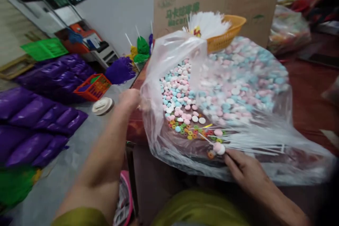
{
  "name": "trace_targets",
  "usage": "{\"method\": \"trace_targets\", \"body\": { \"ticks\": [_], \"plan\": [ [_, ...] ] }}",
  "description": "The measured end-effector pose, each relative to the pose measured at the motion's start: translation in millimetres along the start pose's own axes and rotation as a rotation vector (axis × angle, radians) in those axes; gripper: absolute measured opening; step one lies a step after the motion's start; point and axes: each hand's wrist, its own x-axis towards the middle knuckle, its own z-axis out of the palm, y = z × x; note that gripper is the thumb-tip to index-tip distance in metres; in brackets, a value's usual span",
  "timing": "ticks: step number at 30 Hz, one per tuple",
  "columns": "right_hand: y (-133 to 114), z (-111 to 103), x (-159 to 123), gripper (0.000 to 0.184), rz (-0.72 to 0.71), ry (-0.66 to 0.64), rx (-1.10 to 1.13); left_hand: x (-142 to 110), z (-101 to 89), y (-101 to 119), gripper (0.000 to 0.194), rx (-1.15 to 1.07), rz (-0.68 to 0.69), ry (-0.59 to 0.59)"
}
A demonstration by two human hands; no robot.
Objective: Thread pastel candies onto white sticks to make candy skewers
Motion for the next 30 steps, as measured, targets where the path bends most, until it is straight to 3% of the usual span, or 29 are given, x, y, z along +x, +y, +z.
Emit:
{"method": "trace_targets", "body": {
  "ticks": [1, 2, 3, 4, 5, 6, 7, 8, 10, 13, 20, 22, 27, 30],
  "plan": [
    [1.8, -3.3, 0.2, 0.028, 0.031, 0.016, -0.011, -6.8, -6.1, 6.7, 0.02, 0.154, 0.033, -0.028],
    [4.4, -6.5, 0.8, 0.028, 0.059, 0.028, -0.024, -18.3, -10.6, 14.9, 0.011, 0.271, 0.102, 0.02],
    [7.0, -9.4, 1.9, 0.028, 0.077, 0.035, -0.039, -34.9, -11.7, 24.1, 0.003, 0.313, 0.199, 0.068],
    [9.2, -11.9, 3.6, 0.028, 0.088, 0.036, -0.054, -55.7, -8.4, 33.4, 0.008, 0.31, 0.267, 0.069],
    [10.6, -14.1, 5.6, 0.028, 0.09, 0.034, -0.067, -79.7, -0.1, 41.9, 0.013, 0.292, 0.304, -0.005],
    [11.0, -15.8, 7.7, 0.028, 0.086, 0.035, -0.076, -104.9, 12.9, 48.8, 0.015, 0.277, 0.323, -0.172],
    [10.4, -17.0, 9.5, 0.028, 0.08, 0.04, -0.082, -129.5, 29.5, 53.2, 0.018, 0.314, 0.307, -0.438],
    [9.2, -17.6, 10.5, 0.028, 0.071, 0.048, -0.084, -151.5, 47.8, 55.1, 0.019, 0.377, 0.29, -0.625],
    [6.0, -17.6, 9.3, 0.027, 0.054, 0.056, -0.082, -183.7, 82.0, 51.7, 0.02, 0.525, 0.283, -0.74],
    [3.6, -14.0, 0.1, 0.027, 0.058, 0.027, -0.075, -199.3, 110.4, 37.7, 0.023, 0.593, 0.223, -0.738],
    [3.9, -2.1, -10.4, 0.028, 0.102, -0.084, -0.052, -187.4, 112.6, 26.9, 0.02, 0.387, 0.127, -0.69],
    [2.8, -2.9, -9.2, 0.027, 0.113, -0.088, -0.058, -189.3, 112.8, 28.3, 0.016, 0.2, 0.017, -0.634],
    [-4.8, -4.4, -8.0, 0.027, 0.086, -0.087, -0.052, -197.0, 104.3, 31.0, 0.024, -0.508, -0.625, -0.573],
    [-12.3, -0.6, -6.2, 0.026, 0.07, -0.116, -0.113, -198.9, 98.6, 33.7, 0.03, -0.789, -0.836, -0.565]
  ]
}}
